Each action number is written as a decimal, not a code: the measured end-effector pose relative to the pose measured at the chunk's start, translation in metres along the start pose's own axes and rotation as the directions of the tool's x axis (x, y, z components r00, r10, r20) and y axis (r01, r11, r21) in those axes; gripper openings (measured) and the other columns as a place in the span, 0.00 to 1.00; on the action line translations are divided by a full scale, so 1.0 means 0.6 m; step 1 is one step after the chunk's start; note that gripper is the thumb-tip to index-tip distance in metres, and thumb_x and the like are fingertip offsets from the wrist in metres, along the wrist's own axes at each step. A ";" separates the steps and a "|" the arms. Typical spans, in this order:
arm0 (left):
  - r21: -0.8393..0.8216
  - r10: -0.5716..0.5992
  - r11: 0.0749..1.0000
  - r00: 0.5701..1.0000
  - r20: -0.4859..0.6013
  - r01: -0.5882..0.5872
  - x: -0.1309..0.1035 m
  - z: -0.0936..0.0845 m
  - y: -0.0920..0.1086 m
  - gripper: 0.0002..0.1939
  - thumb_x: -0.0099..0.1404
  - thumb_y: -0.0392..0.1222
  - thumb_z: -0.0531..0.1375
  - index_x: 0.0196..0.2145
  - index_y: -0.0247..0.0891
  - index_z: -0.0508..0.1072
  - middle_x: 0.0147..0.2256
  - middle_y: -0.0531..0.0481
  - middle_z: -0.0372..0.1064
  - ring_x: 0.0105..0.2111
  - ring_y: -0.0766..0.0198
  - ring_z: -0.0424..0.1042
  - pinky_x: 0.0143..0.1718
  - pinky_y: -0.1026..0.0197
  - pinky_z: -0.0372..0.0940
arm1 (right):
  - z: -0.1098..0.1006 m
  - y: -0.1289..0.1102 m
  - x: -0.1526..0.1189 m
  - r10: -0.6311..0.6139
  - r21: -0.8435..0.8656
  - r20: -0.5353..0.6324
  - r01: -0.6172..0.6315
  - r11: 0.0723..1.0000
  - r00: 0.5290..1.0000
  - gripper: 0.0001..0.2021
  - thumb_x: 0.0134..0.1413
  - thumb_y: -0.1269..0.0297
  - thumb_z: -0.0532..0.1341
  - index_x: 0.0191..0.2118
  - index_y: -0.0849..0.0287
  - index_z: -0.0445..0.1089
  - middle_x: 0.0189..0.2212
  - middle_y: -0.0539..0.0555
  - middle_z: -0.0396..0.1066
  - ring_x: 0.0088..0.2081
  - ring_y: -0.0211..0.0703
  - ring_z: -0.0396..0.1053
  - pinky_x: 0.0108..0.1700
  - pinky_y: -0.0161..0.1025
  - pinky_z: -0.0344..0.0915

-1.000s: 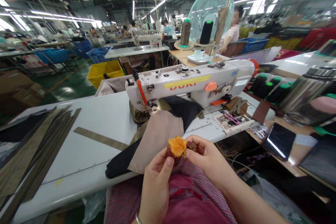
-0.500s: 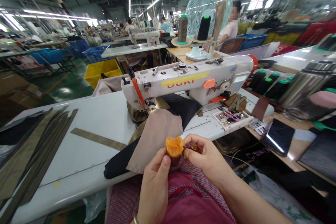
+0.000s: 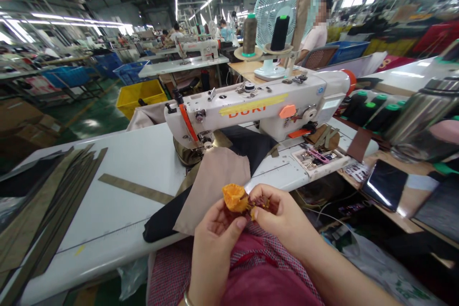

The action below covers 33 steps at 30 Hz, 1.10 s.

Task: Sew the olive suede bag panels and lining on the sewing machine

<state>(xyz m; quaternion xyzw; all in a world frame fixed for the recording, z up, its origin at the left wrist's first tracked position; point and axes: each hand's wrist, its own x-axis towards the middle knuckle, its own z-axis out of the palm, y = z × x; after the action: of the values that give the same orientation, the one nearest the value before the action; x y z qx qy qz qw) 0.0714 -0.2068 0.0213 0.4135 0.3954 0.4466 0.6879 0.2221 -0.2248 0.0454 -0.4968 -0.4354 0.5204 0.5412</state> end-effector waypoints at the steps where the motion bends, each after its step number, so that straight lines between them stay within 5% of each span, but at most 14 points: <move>1: -0.034 -0.006 0.999 1.000 0.014 0.006 0.000 0.002 0.001 0.28 0.58 0.40 0.68 0.56 0.39 0.68 0.51 0.43 0.71 0.52 0.56 0.70 0.54 0.58 0.65 | -0.001 0.002 -0.001 -0.003 0.010 0.008 0.003 1.000 1.000 0.05 0.44 0.68 0.60 0.30 0.58 0.63 0.26 0.47 0.60 0.28 0.35 0.56 0.32 0.36 0.54; 11: -0.164 -0.068 0.983 0.996 0.057 0.077 -0.006 0.006 0.010 0.22 0.60 0.42 0.67 0.50 0.32 0.73 0.43 0.40 0.75 0.35 0.66 0.73 0.42 0.66 0.68 | -0.044 0.016 0.008 -0.044 0.031 -0.118 0.048 0.998 0.992 0.03 0.51 0.66 0.61 0.31 0.59 0.67 0.26 0.48 0.63 0.28 0.36 0.58 0.31 0.36 0.55; 15: -0.073 -0.062 0.995 0.998 0.032 0.064 -0.007 0.006 0.010 0.27 0.56 0.43 0.70 0.52 0.33 0.72 0.46 0.38 0.74 0.43 0.56 0.74 0.44 0.62 0.70 | -0.033 -0.003 0.011 -0.052 -0.135 -0.105 0.038 0.990 0.993 0.04 0.51 0.65 0.61 0.32 0.59 0.66 0.26 0.48 0.63 0.29 0.36 0.59 0.32 0.36 0.57; 19: 0.052 -0.028 0.998 1.000 0.004 0.028 -0.010 0.005 0.014 0.28 0.55 0.45 0.69 0.52 0.35 0.73 0.50 0.39 0.73 0.50 0.50 0.72 0.50 0.57 0.69 | -0.023 -0.014 0.009 -0.007 -0.118 -0.006 0.006 0.993 1.000 0.07 0.52 0.63 0.62 0.34 0.60 0.65 0.28 0.48 0.63 0.29 0.36 0.59 0.32 0.36 0.57; 28: 0.449 0.220 0.863 0.972 0.083 -0.233 -0.007 -0.016 0.017 0.18 0.59 0.44 0.66 0.47 0.38 0.77 0.46 0.44 0.75 0.47 0.53 0.74 0.50 0.58 0.70 | -0.032 -0.017 0.003 0.000 -0.179 0.050 0.009 0.984 0.999 0.07 0.50 0.66 0.61 0.36 0.60 0.66 0.30 0.49 0.66 0.31 0.37 0.60 0.35 0.37 0.59; 33: 0.507 0.248 0.815 0.959 0.134 -0.281 -0.006 -0.017 0.020 0.16 0.59 0.43 0.65 0.46 0.40 0.78 0.46 0.45 0.74 0.47 0.54 0.73 0.51 0.60 0.68 | -0.031 -0.009 0.005 -0.015 -0.222 0.015 0.018 0.975 1.000 0.03 0.49 0.70 0.60 0.33 0.60 0.66 0.27 0.47 0.65 0.28 0.35 0.59 0.32 0.35 0.57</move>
<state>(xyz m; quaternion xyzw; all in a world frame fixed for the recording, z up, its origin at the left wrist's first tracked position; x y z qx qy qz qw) 0.0578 -0.2051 0.0294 0.6487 0.4187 0.4010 0.4930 0.2414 -0.2232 0.0485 -0.5472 -0.4986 0.4670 0.4837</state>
